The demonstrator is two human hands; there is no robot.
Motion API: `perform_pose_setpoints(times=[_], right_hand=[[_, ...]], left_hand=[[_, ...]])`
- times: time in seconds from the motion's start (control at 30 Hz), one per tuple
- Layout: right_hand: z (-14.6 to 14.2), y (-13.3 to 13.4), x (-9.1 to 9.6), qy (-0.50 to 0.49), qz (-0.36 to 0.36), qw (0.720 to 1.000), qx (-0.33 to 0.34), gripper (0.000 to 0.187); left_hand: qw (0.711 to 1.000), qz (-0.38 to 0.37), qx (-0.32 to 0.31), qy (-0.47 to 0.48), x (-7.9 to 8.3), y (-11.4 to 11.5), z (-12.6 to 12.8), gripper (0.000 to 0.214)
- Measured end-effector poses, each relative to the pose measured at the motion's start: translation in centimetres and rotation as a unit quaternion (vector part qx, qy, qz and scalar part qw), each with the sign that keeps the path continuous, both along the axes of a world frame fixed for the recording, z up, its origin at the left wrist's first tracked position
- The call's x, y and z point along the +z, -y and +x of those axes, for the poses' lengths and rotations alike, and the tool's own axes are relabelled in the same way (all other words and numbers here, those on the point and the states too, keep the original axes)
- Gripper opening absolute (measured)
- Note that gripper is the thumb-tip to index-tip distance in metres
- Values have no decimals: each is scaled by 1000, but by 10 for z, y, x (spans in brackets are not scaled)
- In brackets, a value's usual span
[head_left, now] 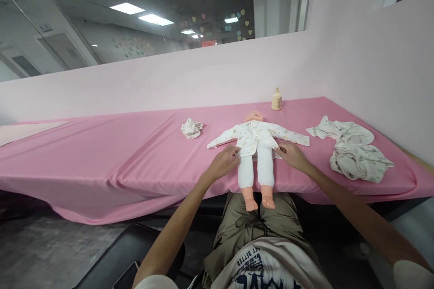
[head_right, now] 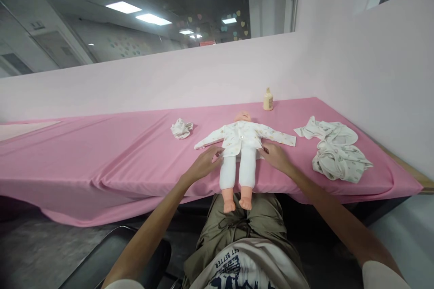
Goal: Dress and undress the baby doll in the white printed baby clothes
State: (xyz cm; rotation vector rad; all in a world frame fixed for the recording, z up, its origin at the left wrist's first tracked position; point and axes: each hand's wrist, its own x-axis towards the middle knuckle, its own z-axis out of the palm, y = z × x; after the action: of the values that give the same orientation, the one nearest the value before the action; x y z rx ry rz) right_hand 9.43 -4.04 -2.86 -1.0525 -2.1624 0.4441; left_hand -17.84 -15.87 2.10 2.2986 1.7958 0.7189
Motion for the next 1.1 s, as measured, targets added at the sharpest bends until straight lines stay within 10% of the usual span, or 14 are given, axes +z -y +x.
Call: perform_pose_setpoints(times=[0.4, 0.7, 1.1], right_hand=[[22, -18, 15, 2, -162, 983, 90, 35], [-4, -72, 37, -155, -229, 960, -50, 18], [-21, -67, 26, -196, -149, 968, 47, 39]], left_hand=[[996, 46, 79, 19, -3, -37, -31, 23], [988, -7, 126, 91, 5, -112, -20, 16], [988, 48, 19, 148, 10, -94, -13, 21]])
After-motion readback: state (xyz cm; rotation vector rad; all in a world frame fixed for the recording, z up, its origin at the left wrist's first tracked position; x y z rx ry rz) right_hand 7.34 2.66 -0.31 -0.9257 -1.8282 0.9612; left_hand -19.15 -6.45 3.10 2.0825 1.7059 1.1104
